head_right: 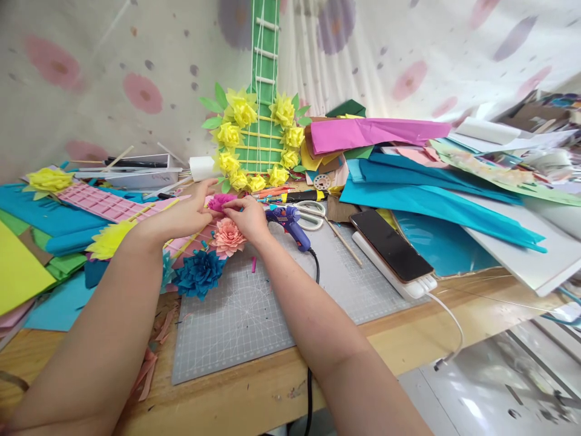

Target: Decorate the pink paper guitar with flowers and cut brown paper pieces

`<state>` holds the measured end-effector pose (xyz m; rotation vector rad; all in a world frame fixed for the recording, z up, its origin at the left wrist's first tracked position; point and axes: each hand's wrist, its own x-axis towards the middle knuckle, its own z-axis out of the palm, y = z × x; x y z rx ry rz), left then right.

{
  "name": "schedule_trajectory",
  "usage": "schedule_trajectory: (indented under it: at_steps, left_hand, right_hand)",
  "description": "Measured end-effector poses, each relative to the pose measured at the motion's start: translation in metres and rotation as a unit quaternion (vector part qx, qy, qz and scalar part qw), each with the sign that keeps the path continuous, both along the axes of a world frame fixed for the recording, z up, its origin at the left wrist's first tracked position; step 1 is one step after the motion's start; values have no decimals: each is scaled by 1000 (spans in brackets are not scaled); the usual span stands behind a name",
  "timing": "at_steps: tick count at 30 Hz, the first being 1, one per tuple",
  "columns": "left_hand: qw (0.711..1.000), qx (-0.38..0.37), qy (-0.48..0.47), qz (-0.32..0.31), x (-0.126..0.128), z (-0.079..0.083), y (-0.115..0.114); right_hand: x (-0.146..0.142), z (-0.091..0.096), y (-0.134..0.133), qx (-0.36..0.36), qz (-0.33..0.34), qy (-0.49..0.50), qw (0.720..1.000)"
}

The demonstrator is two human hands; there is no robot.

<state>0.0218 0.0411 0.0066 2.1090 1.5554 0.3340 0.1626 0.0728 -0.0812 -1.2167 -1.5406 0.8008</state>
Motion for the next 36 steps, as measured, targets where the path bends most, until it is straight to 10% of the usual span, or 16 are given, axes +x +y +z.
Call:
schedule_trajectory:
  at_steps: [9, 15, 28, 36]
  left_hand:
    - [999, 33, 4, -20, -3, -2, 1]
    - [999, 38, 13, -17, -3, -2, 1]
    - [999, 44, 6, -33, -7, -5, 6]
    - [997, 65, -35, -17, -30, 8, 4]
  right_hand:
    - [1, 26, -12, 50, -36, -11, 998]
    - [8, 58, -34, 60, -25, -245, 967]
    - [-4, 44, -37, 121, -20, -475, 871]
    - [9, 57, -36, 103, -51, -340, 933]
